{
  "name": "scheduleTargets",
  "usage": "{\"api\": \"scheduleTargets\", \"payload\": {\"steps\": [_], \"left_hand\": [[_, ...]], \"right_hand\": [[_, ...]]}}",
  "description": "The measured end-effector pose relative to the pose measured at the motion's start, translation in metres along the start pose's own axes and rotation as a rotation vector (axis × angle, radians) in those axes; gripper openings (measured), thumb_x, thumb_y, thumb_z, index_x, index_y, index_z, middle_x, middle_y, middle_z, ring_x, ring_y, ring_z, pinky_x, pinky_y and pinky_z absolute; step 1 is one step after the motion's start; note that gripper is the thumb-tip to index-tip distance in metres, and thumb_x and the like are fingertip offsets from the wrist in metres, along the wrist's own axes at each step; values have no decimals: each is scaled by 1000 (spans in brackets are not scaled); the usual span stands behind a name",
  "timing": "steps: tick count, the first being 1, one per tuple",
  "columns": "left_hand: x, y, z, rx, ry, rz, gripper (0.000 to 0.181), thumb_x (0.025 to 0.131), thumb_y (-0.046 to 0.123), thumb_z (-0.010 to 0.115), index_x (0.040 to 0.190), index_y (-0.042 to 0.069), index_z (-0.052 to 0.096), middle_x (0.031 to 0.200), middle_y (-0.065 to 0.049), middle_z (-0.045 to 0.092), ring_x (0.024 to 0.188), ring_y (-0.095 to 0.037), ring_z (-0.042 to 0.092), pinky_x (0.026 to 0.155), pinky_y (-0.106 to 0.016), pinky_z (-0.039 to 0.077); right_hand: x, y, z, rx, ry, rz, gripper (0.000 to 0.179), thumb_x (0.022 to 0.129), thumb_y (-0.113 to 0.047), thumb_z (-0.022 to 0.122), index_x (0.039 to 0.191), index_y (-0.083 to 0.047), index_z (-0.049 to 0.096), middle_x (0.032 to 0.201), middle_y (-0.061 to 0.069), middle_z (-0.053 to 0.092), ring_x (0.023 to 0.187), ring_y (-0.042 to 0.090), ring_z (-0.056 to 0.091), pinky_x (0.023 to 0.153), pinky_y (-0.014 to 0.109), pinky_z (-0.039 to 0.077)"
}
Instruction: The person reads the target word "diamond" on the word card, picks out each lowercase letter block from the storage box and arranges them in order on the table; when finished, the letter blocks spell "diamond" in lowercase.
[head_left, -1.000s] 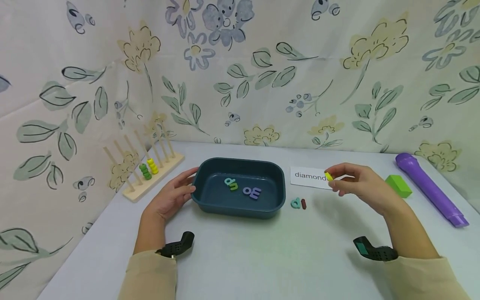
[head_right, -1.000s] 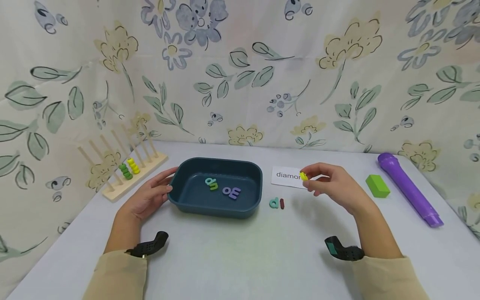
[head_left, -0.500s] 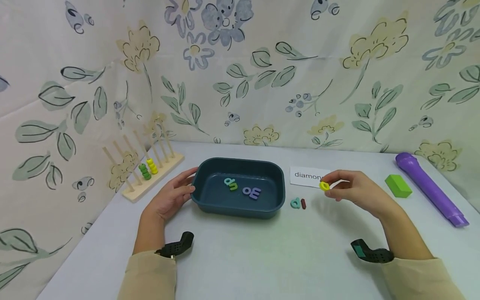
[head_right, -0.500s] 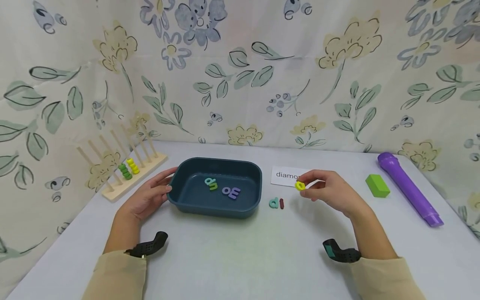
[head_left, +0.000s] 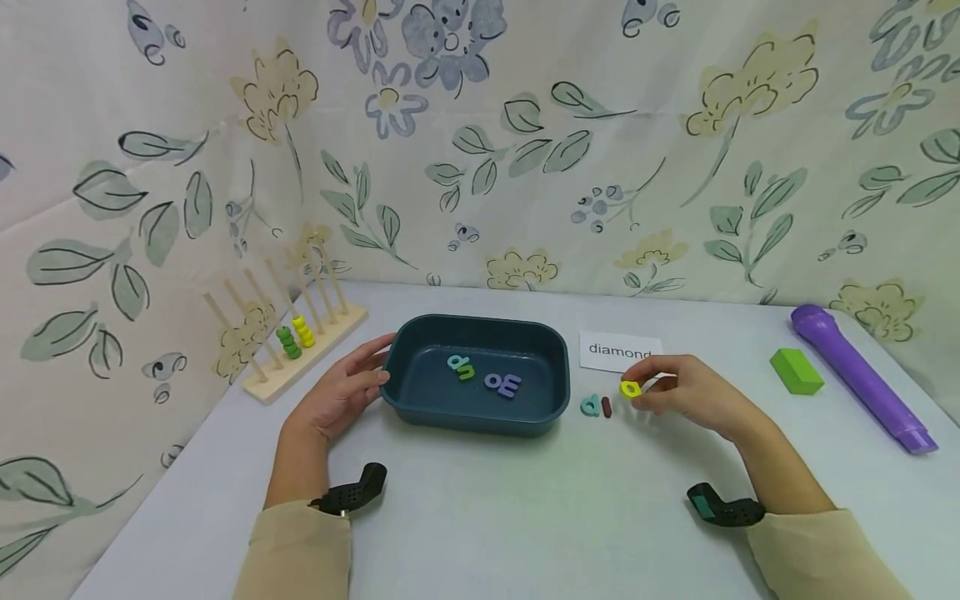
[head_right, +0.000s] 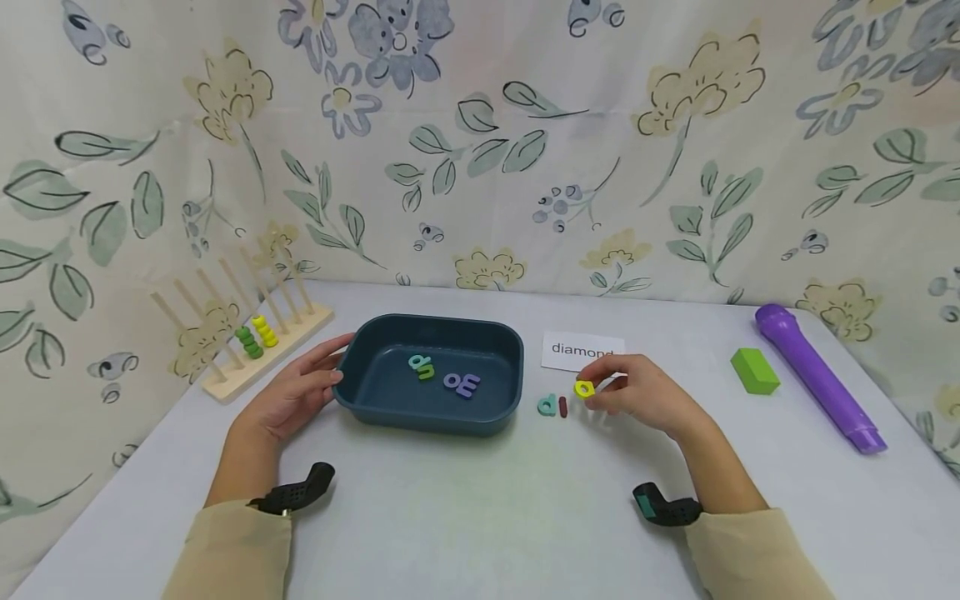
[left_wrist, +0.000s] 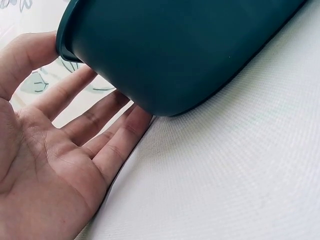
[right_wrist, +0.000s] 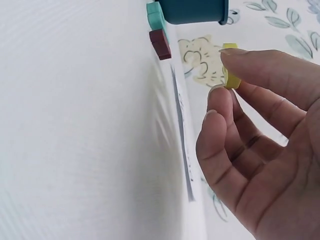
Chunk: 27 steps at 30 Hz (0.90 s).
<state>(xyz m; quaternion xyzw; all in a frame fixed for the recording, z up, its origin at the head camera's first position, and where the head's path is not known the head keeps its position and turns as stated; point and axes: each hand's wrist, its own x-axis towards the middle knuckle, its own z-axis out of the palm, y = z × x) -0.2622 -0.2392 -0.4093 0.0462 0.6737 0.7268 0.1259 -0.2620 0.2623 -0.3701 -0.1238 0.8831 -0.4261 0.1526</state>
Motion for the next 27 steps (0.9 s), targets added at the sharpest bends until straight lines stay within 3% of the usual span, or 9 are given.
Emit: {"api": "scheduleTargets", "payload": {"steps": [14,27], "left_hand": [[-1,0,-1,-3,4,0,65,100,10,61,161,16,37,167,-13,30,141,-23,45,100,-20,51],[-1,1,1,1,-1,5,65,101,10,60,161,16,37,168,-13,30,141,-24,46,101,-20,51]], "right_hand": [[6,8,13,-78,-38,-31,31,89,-10,76,119,-4,72,108,10,64,89,22,58,66,27,53],[8,8,17,-164,-12,-36,28,86,-13,79,113,-9,74,98,8,61,85,24,53,65,29,45]]}}
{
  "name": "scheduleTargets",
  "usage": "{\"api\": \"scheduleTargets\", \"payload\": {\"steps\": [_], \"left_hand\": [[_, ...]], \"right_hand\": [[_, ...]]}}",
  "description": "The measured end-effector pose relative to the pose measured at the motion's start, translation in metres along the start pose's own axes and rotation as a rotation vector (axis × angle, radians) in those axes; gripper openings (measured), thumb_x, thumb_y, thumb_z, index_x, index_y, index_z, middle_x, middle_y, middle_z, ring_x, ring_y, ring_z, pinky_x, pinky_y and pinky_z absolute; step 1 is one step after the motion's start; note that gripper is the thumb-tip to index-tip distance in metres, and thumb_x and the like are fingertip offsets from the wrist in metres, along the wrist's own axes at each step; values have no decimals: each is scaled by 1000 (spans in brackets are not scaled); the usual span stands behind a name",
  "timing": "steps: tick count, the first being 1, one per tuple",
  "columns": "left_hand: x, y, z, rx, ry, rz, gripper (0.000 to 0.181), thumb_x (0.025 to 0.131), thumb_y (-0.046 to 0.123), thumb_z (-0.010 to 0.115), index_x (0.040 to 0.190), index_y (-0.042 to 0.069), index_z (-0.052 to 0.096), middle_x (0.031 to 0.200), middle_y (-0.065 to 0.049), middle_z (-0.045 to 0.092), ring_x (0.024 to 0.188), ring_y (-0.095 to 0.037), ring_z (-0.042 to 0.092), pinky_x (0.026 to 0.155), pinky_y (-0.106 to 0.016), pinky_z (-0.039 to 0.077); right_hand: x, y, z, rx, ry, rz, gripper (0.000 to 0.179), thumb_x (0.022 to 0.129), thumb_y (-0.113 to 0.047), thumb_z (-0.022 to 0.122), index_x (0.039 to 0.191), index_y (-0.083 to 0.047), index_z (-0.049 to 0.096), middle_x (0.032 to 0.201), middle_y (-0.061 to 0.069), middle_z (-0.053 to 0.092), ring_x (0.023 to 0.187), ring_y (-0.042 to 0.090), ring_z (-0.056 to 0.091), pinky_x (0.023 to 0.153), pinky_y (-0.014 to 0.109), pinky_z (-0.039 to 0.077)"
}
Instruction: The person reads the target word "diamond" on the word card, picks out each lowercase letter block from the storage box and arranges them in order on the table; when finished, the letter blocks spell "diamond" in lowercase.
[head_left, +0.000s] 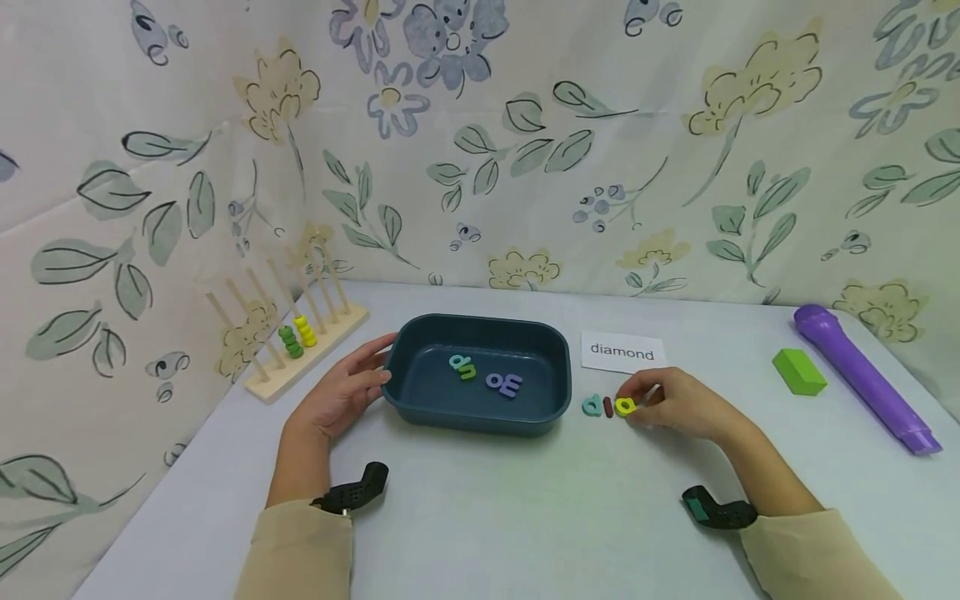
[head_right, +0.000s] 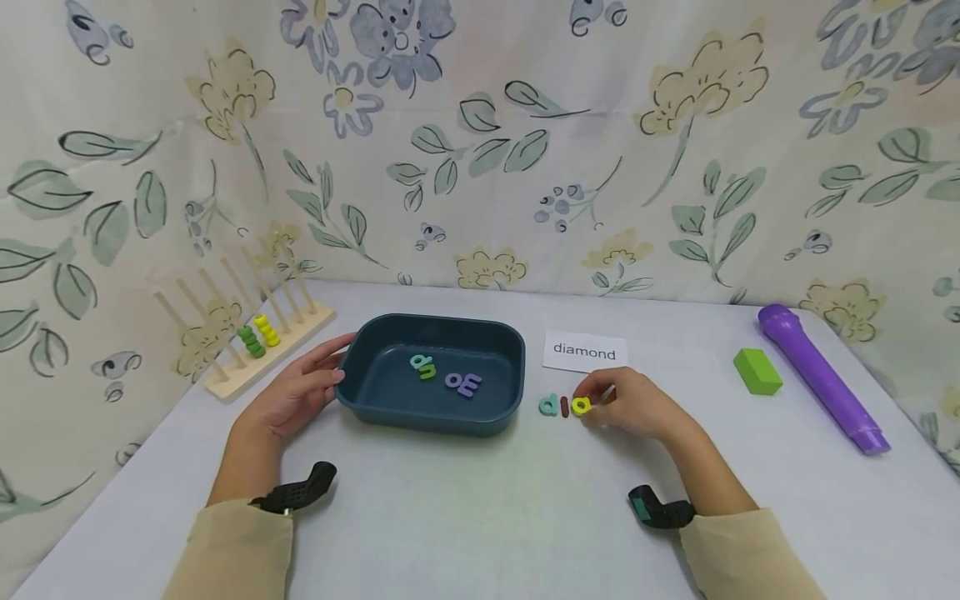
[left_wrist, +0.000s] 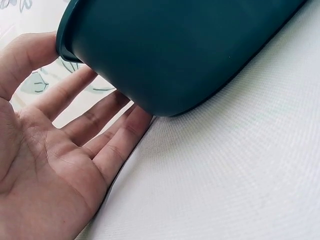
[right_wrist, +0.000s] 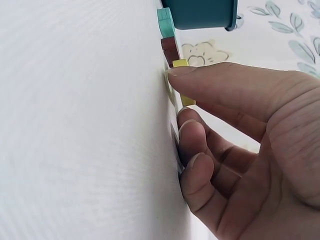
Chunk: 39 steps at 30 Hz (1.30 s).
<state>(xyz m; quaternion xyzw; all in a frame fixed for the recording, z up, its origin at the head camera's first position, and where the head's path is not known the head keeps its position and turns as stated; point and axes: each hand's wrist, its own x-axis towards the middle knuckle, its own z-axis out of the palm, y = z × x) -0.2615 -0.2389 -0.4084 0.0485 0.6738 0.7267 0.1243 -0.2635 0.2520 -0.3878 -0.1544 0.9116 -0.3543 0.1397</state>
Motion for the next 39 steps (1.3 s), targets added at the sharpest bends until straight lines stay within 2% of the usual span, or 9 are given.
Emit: {"api": "scheduleTargets", "payload": {"steps": [6,18,39], "left_hand": [[0,1,0,1,-2,-3,65,101,9,59,161,15,36,168,-13,30,141,-24,45,100,-20,51],[0,-1,-4,-19,8,-8,67,100,11,63,161,15,36,167,-14,28,132,-14,52,100,-19,51],[2,-2,-1,-26,-4,-4,66,100,9,61,161,15,37,167,-13,29,134,-18,51,100,-20,51]], "right_hand": [[0,-1,2,-7,14,-2,29,86,-14,80,114,-9,74,97,7,60,86,22,52,65,28,44],[3,-3,3,-28,16,-3,28,85,-15,80,112,-11,74,96,6,59,85,23,53,67,30,45],[-2,-5,4,-37,23,10,27,86,-16,80,112,-11,74,96,5,59,88,23,54,70,31,46]]}}
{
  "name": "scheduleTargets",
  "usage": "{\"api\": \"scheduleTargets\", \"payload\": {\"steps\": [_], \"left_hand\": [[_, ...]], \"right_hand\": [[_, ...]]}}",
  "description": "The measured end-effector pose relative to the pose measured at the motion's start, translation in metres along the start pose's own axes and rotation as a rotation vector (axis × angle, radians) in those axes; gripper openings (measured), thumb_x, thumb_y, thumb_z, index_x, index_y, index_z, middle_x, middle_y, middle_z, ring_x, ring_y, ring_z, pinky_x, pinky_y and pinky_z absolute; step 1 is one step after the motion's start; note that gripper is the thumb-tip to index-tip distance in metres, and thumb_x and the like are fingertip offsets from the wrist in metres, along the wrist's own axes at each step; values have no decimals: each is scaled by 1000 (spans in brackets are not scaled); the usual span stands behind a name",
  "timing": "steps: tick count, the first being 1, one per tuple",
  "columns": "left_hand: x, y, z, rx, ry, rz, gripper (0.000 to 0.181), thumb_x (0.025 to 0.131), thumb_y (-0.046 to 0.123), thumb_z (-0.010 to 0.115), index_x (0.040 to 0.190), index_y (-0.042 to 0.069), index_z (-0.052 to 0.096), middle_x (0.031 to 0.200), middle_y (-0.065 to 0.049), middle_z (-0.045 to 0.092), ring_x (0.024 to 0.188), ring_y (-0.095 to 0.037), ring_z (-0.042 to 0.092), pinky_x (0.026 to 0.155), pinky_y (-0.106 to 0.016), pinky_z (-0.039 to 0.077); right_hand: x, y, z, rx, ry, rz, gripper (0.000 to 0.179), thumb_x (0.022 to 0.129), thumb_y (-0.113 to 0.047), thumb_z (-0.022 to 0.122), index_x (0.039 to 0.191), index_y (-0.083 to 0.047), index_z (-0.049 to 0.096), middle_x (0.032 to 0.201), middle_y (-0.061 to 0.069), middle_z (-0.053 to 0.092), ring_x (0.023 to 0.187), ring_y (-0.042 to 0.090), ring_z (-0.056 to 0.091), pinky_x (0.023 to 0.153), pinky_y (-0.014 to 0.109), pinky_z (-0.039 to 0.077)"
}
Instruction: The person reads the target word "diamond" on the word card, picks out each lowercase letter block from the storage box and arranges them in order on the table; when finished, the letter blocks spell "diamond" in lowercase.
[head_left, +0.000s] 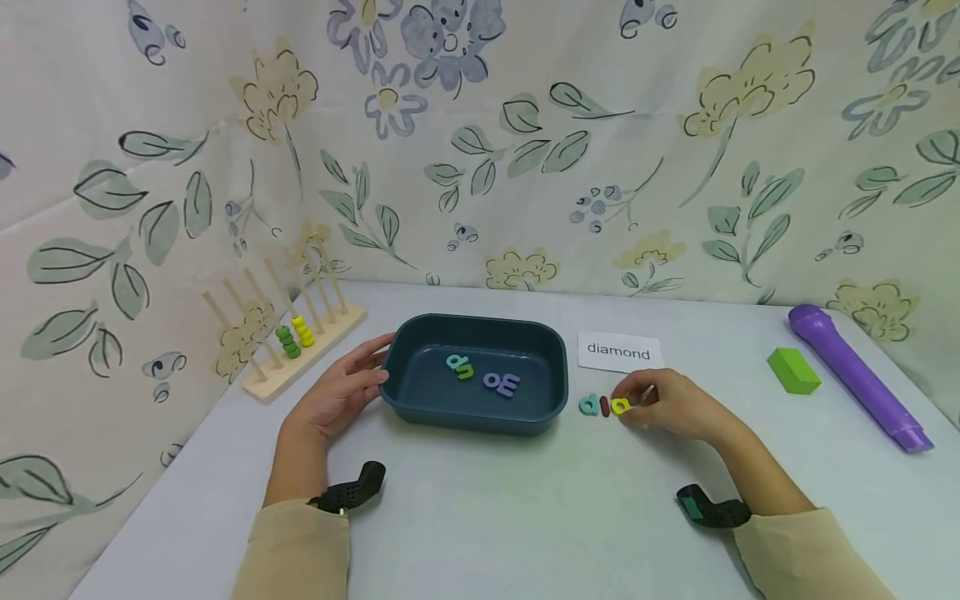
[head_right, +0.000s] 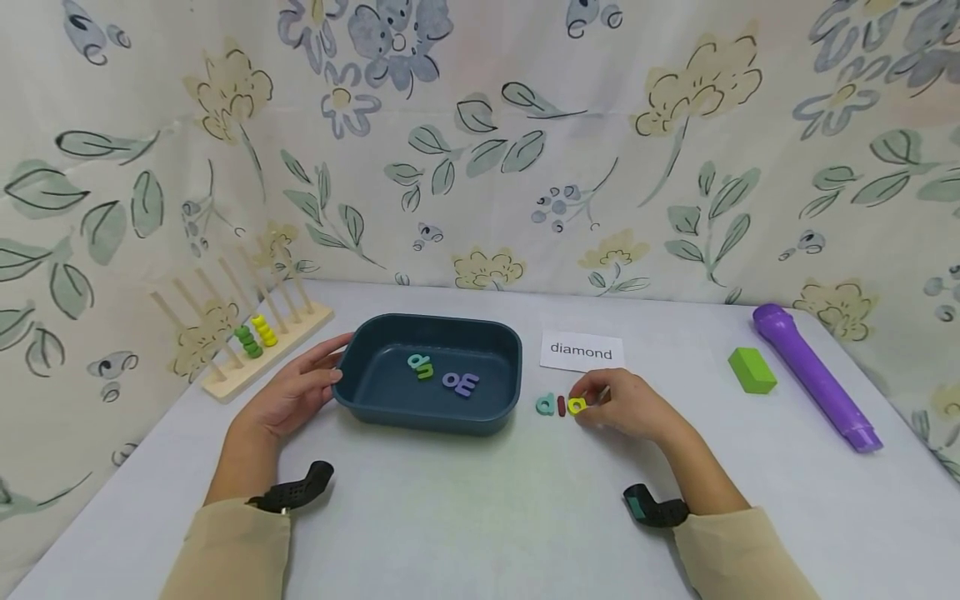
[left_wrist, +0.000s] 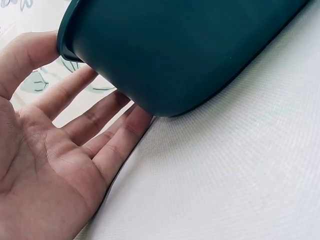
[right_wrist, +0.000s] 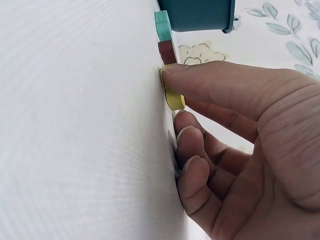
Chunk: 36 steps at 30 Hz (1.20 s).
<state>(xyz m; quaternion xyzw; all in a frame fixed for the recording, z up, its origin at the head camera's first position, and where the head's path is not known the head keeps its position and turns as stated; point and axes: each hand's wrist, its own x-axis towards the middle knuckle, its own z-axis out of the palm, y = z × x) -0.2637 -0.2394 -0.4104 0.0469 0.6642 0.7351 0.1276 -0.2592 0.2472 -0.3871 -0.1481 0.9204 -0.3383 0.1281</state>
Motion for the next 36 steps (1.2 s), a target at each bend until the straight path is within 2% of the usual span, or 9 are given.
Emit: {"api": "scheduleTargets", "payload": {"steps": [13,24,36], "left_hand": [[0,1,1,2,-1,1,65,100,7,60,161,15,37,167,-13,30,137,-20,48,101,-20,51],[0,1,3,-9,0,-6,67,99,10,63,160,15,37,166,-13,31,138,-23,47,101,-21,51],[-3,2,1,9,-3,-1,68,99,10,63,161,14,36,167,-15,29,137,-22,47,101,-20,50]], "right_hand": [[-2,-1,-7,28,-24,-22,31,89,-19,78,118,-11,71,99,7,59,85,22,57,68,29,48],[-2,-14,-21,92,-7,-61,48,97,-22,70,141,-7,56,108,10,58,86,22,60,66,29,53],[11,-45,-39,39,-22,-135,36,98,-27,69,130,-9,66,108,9,63,85,25,61,69,32,55]]}}
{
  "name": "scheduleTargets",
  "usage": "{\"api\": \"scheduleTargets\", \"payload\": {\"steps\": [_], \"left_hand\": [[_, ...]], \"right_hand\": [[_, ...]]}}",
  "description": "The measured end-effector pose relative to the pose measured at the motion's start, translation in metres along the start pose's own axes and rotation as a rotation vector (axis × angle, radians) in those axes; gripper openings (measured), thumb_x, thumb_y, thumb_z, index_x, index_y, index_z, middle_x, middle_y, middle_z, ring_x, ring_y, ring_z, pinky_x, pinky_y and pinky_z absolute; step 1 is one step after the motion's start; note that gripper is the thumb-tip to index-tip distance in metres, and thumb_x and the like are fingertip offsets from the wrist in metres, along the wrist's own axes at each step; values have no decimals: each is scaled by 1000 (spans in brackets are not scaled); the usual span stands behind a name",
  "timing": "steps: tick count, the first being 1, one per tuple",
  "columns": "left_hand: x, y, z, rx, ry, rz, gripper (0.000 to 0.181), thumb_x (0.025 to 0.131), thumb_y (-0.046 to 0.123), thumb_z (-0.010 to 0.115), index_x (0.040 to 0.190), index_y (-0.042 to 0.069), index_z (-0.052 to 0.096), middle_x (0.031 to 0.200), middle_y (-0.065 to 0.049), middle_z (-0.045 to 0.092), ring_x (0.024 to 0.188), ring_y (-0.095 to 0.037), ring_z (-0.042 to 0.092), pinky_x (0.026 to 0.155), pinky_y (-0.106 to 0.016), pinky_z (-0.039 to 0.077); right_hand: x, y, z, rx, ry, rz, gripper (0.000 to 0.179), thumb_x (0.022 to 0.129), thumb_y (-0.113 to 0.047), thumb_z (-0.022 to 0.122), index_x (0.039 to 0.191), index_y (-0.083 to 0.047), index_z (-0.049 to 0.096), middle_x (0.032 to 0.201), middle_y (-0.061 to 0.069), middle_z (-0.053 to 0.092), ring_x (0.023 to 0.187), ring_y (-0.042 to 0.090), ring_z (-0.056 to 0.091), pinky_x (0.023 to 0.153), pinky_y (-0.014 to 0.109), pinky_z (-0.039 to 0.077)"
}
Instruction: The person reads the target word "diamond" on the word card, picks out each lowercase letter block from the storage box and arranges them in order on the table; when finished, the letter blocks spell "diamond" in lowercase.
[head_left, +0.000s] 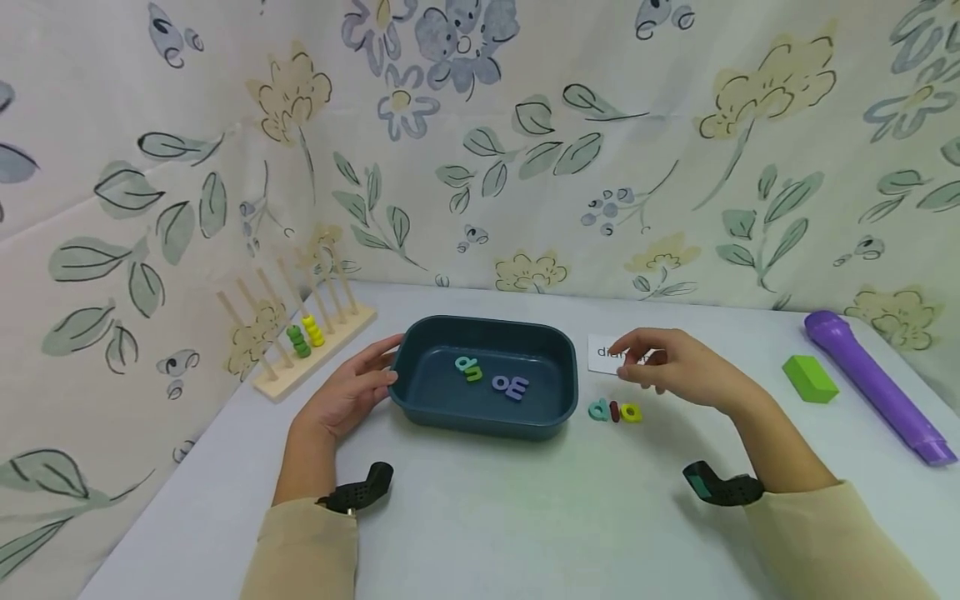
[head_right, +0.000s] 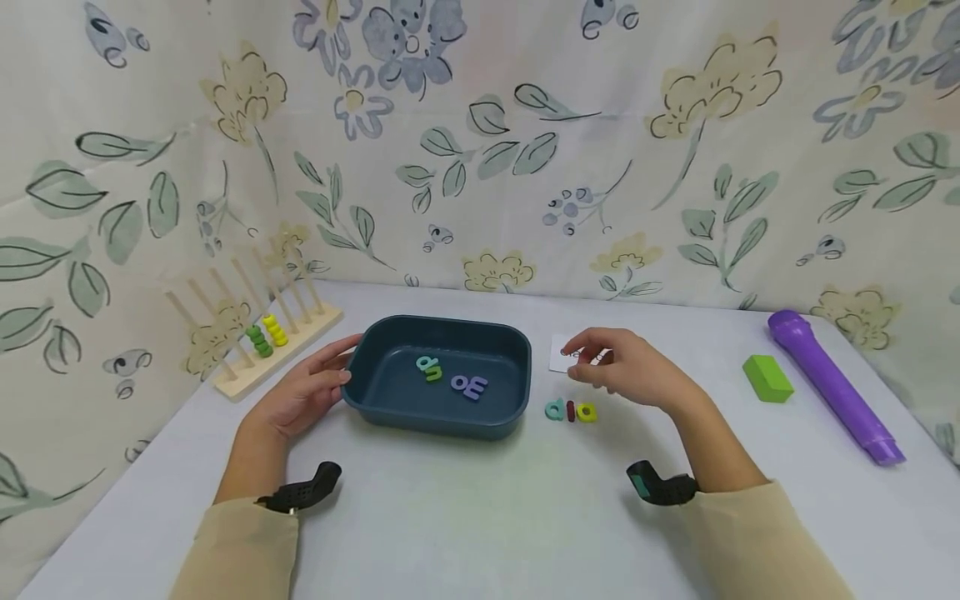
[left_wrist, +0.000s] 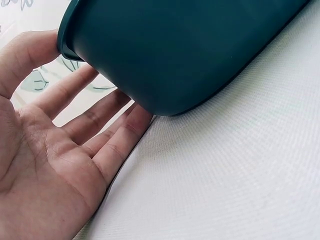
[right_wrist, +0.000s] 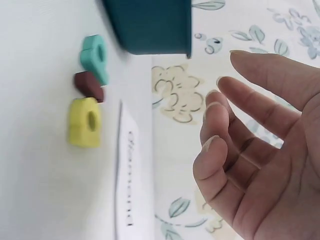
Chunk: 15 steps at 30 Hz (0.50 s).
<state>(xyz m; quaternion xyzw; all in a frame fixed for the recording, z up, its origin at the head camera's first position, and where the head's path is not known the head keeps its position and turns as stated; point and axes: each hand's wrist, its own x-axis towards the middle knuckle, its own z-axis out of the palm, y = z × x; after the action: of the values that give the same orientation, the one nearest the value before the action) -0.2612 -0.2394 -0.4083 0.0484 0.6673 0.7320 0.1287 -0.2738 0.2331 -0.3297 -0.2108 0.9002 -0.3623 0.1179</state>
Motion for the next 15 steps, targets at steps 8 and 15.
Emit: {"api": "scheduleTargets", "payload": {"steps": [8,15], "left_hand": [[0,0,-2,-3,-14,2,68,100,8,61,162,12,34,166,-16,30,133,-18,51,100,-20,50],[0,0,-2,-2,-19,7,69,99,8,61,162,12,33,167,-16,27,135,-19,48,101,-20,50]], "right_hand": [[14,-24,-18,-32,-86,-30,31,99,-27,69,127,-15,67,108,8,68,91,26,65,78,40,58],[30,-42,-24,-8,-154,-60,33,96,-26,72,127,-15,67,111,8,70,99,25,69,85,38,58]]}}
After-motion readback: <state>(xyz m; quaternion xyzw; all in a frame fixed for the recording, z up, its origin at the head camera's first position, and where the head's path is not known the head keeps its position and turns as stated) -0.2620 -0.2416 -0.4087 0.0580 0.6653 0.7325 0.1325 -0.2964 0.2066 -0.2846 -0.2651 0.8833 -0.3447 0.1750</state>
